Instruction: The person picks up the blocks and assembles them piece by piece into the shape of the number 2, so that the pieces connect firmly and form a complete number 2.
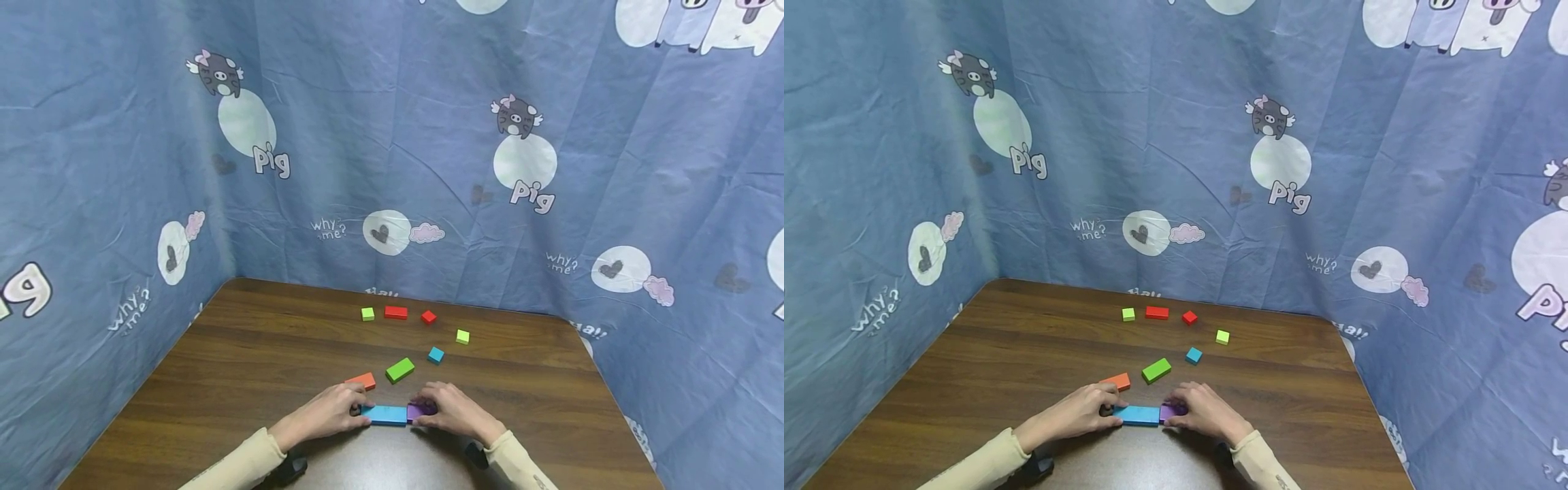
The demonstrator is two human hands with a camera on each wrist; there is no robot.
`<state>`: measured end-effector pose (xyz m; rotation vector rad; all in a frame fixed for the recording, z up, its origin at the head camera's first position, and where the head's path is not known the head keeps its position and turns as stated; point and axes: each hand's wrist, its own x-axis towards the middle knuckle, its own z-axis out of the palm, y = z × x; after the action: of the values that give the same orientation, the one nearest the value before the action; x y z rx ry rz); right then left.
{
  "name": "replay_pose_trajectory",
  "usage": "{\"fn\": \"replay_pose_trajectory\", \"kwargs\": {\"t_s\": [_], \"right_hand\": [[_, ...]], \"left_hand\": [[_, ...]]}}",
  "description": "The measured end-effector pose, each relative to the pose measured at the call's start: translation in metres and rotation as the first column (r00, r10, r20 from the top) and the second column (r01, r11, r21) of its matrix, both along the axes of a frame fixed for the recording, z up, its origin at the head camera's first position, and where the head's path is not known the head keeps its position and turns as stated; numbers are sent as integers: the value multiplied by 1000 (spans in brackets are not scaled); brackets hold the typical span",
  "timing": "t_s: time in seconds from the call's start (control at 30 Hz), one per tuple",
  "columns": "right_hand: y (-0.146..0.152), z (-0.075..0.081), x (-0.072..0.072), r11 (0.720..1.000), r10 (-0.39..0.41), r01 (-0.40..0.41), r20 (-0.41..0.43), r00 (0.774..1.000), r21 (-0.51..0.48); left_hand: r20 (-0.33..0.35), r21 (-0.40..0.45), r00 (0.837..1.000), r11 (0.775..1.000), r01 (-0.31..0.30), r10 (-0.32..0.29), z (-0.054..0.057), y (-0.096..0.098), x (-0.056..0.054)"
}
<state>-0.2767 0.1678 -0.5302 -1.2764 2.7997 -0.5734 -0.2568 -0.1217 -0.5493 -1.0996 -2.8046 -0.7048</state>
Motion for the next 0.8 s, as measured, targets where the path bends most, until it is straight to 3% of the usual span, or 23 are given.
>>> {"fn": "replay_pose_trajectory", "kwargs": {"t_s": [0.13,0.27,0.8], "right_hand": [[-7,-1,0,1000,6,-5,-33,999,25],[-11,-2,2,999,-1,1,-10,1000,35],[-11,-9,6,999,34,-35,-53,998,-25]], "left_hand": [[-6,0,1000,1000,-2,2,0,0,0],[-11,2,1000,1000,0,0,-1,0,1],[14,0,1000,1000,-14,14,1,2,3]]}}
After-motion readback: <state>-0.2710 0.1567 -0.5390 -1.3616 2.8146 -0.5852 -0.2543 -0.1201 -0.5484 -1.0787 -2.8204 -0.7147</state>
